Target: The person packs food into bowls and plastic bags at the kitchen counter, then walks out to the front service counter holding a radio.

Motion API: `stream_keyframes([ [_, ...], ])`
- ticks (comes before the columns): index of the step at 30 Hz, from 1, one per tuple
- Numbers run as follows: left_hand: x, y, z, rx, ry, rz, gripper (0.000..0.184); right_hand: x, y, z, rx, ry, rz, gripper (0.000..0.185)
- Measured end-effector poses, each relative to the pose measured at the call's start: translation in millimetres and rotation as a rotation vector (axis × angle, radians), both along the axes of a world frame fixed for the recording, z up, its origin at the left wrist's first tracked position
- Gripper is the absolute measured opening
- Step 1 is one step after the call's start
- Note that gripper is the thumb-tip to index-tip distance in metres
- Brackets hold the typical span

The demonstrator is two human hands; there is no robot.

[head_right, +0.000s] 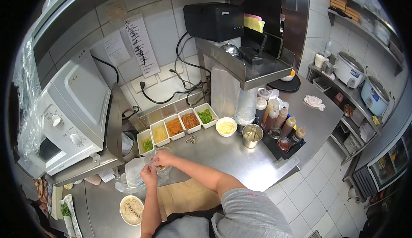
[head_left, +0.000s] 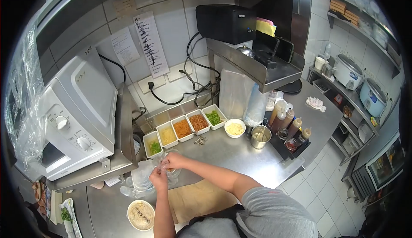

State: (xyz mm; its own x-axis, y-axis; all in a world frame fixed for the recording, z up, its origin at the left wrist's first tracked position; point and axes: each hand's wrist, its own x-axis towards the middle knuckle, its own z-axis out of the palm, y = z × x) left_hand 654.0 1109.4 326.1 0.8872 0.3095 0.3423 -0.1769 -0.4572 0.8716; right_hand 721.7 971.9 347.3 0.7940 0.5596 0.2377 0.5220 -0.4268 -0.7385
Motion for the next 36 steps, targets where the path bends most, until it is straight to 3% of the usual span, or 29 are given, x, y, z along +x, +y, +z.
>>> stream_keyframes([
  [4,4.5,-2.5,-0.4,0.028,-0.078,-0.014,0.011,7.1,-3.7,-6.9,0.000,0.042,-0.017,0.026],
  [5,5.9,-4.4,-2.0,0.030,-0.079,-0.023,0.011,6.9,-3.0,-10.1,0.101,0.116,-0.020,0.025],
  [7,4.1,-7.6,1.0,-0.146,-0.070,-0.006,0.012,4.4,-0.6,-10.0,0.207,0.190,-0.026,0.024],
  [9,5.7,-6.6,0.6,-0.176,-0.077,-0.011,0.010,1.1,1.1,-7.3,0.282,0.479,-0.067,0.022],
  [11,10.0,-3.3,-4.6,-0.209,-0.084,-0.033,0.009,-5.2,2.3,-2.1,0.264,0.373,-0.116,0.022],
  [13,17.7,5.2,-14.4,-0.026,-0.037,0.034,0.010,-0.5,9.0,-11.0,0.153,0.119,-0.174,0.023],
  [16,14.8,-1.3,-5.8,0.038,-0.030,0.121,0.018,5.0,20.5,-30.7,0.337,0.085,-0.227,0.025],
  [22,17.2,-1.0,0.7,0.095,-0.084,0.109,0.017,0.5,25.1,-15.6,0.289,-0.143,-0.343,0.025],
  [25,11.9,-1.3,11.0,0.173,0.075,0.068,0.016,8.4,23.7,-20.8,0.303,-0.128,-0.373,0.023],
  [28,14.6,4.2,-0.1,0.154,0.018,0.089,0.018,11.5,16.2,-19.2,0.209,-0.170,-0.519,0.017],
  [32,23.5,12.0,-14.4,0.186,-0.045,0.084,0.017,6.6,-18.4,-3.4,0.179,-0.165,-0.461,0.012],
  [35,26.0,7.2,-14.3,0.351,-0.081,0.124,0.021,-1.3,-47.6,3.6,0.164,-0.123,-0.452,0.016],
  [36,21.4,2.6,-6.8,0.359,-0.019,0.145,0.023,-13.8,-61.3,15.4,0.253,0.124,-0.394,0.019],
])
